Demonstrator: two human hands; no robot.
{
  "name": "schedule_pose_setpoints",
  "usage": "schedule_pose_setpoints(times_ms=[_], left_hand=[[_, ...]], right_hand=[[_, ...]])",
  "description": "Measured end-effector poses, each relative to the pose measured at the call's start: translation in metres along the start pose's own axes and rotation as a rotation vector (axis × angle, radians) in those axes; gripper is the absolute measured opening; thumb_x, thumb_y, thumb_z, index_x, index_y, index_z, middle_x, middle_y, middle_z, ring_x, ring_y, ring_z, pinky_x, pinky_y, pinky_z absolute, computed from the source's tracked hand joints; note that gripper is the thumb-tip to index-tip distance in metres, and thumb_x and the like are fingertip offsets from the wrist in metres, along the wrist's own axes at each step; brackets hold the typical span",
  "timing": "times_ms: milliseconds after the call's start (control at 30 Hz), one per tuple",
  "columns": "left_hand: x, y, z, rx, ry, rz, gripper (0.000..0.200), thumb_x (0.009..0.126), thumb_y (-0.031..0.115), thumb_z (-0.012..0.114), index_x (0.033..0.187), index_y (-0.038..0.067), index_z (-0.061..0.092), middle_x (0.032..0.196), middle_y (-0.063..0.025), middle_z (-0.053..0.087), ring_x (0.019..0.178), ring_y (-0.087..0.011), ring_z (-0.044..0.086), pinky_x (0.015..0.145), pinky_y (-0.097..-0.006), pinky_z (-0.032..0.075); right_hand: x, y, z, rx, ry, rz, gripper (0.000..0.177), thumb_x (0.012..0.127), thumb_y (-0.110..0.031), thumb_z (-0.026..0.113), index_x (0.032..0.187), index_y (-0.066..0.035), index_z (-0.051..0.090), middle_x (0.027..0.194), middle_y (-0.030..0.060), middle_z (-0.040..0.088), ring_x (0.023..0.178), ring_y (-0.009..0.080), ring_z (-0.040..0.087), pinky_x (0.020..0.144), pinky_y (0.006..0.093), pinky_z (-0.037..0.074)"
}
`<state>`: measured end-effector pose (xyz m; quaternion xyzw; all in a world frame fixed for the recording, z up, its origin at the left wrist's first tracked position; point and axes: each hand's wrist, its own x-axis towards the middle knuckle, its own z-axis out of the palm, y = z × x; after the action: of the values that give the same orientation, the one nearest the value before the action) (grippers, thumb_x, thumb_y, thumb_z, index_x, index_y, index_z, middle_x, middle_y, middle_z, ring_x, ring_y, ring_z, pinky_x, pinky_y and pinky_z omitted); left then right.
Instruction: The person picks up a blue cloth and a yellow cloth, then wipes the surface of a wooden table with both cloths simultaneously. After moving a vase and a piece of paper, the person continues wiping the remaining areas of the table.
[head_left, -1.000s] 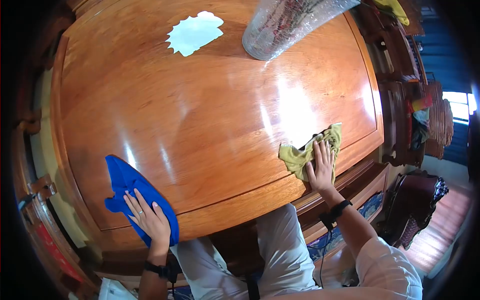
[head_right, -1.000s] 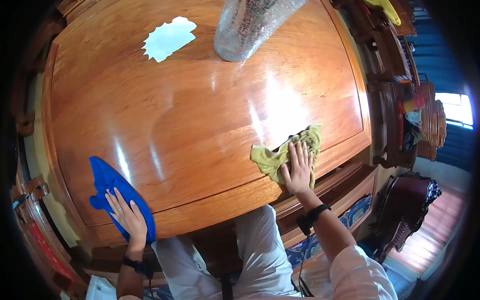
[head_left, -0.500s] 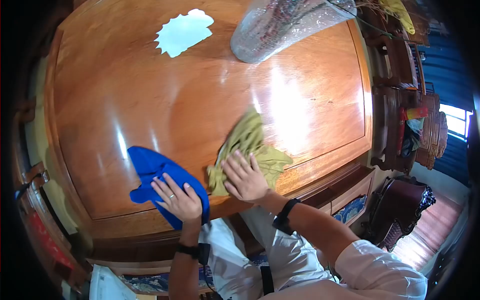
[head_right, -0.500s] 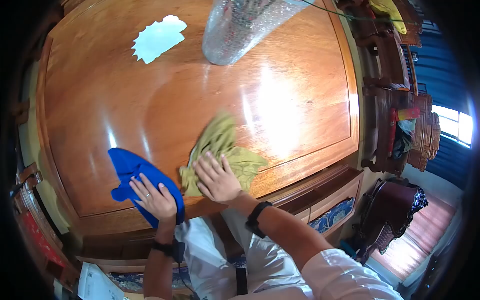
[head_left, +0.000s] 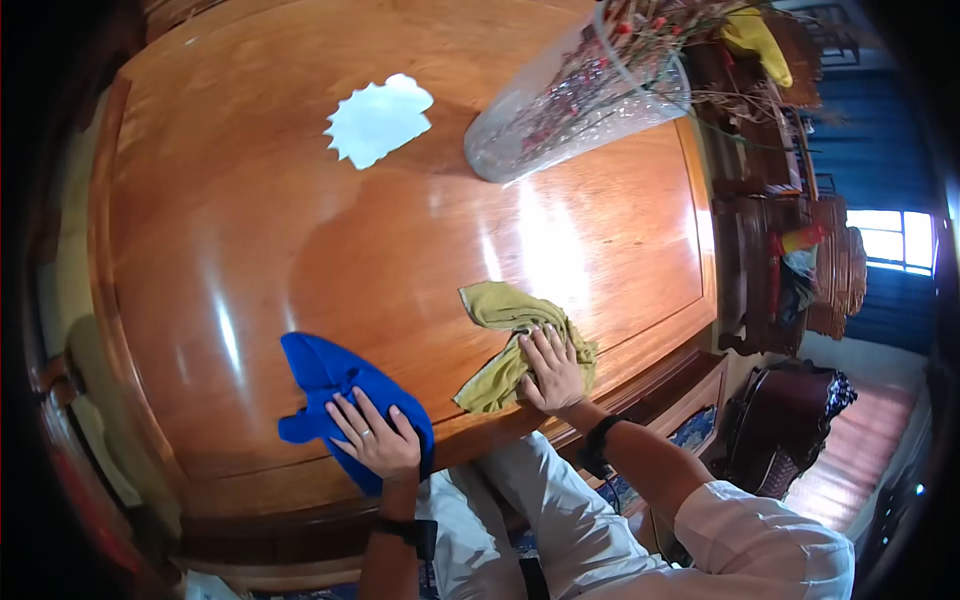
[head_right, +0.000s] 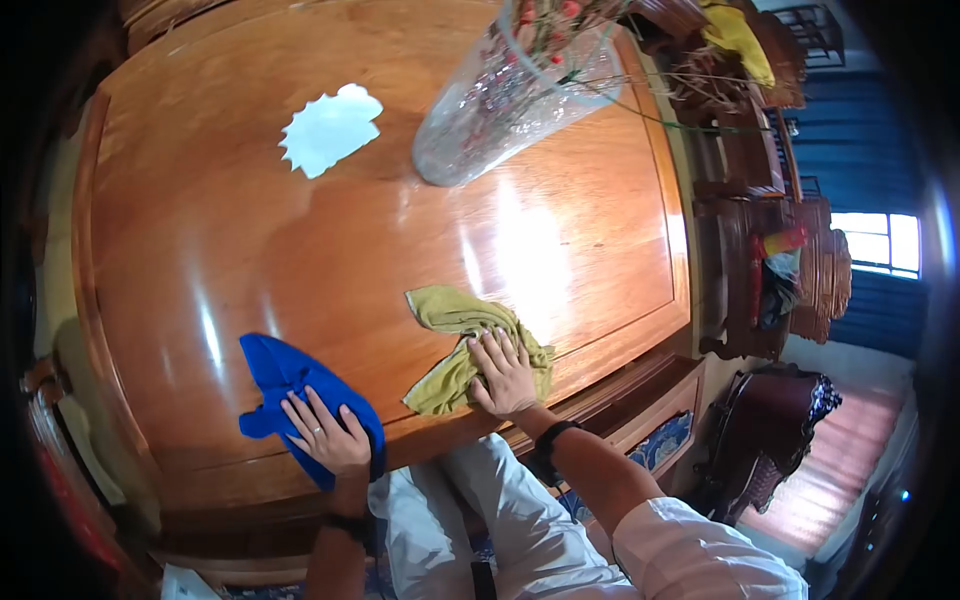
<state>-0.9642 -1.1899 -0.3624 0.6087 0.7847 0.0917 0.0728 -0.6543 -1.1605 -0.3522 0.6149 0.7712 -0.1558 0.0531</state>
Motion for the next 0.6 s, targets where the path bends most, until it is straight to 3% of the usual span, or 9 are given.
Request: schedule_pose_setpoints(times_ms=[167,333,433,500,533,600], left_hand=[[-0.002,-0.001,0.005,0.013,0.007,-0.016,0.058,0.099,0.030,0.051,0.149,0.002,0.046,0.157,-0.0225,0.040,0.149,-0.0422,0.031,0.119,-0.0623,0.014],[-0.004,-0.001,0.006,-0.008,0.067,0.004,0.050,0.099,0.029,0.052,0.141,0.002,0.053,0.152,-0.0210,0.046,0.147,-0.0419,0.035,0.118,-0.0630,0.017],[0.001,0.002,0.005,-0.008,0.108,0.019,0.047,0.099,0.029,0.052,0.138,0.002,0.055,0.150,-0.0207,0.047,0.146,-0.0418,0.037,0.117,-0.0633,0.020],[0.000,0.002,0.004,0.001,0.110,0.022,0.047,0.099,0.029,0.052,0.138,0.002,0.055,0.150,-0.0207,0.047,0.145,-0.0418,0.038,0.117,-0.0635,0.021],[-0.001,0.000,0.006,-0.004,0.120,0.031,0.048,0.099,0.028,0.052,0.138,0.002,0.055,0.150,-0.0208,0.047,0.145,-0.0415,0.038,0.116,-0.0632,0.022],[-0.002,-0.003,0.009,0.005,0.121,0.046,0.048,0.099,0.028,0.052,0.139,0.002,0.054,0.151,-0.0208,0.047,0.145,-0.0412,0.038,0.116,-0.0629,0.023]], right_hand=[[0.013,-0.036,0.005,0.050,0.093,0.251,0.071,0.095,-0.040,0.050,0.159,-0.013,0.032,0.161,0.0193,0.033,0.150,0.0409,0.026,0.118,0.0588,0.020],[0.043,-0.094,0.025,0.060,0.268,0.542,0.073,0.097,-0.039,0.048,0.157,0.000,0.029,0.162,0.0241,0.030,0.152,0.0443,0.020,0.121,0.0599,0.012],[0.048,-0.099,0.015,0.038,0.263,0.383,0.073,0.098,-0.042,0.047,0.157,-0.002,0.029,0.161,0.0233,0.030,0.152,0.0435,0.020,0.121,0.0606,0.012],[0.041,-0.085,0.002,0.066,0.108,-0.027,0.070,0.100,-0.045,0.046,0.158,-0.007,0.031,0.162,0.0183,0.032,0.153,0.0386,0.022,0.121,0.0598,0.015],[0.041,-0.071,-0.001,0.080,0.106,-0.029,0.070,0.100,-0.045,0.046,0.158,-0.007,0.031,0.162,0.0183,0.032,0.153,0.0386,0.022,0.121,0.0598,0.015],[0.049,-0.032,-0.005,0.089,0.034,-0.424,0.065,0.103,-0.046,0.044,0.158,-0.013,0.034,0.162,0.0125,0.034,0.153,0.0329,0.024,0.122,0.0584,0.018]])
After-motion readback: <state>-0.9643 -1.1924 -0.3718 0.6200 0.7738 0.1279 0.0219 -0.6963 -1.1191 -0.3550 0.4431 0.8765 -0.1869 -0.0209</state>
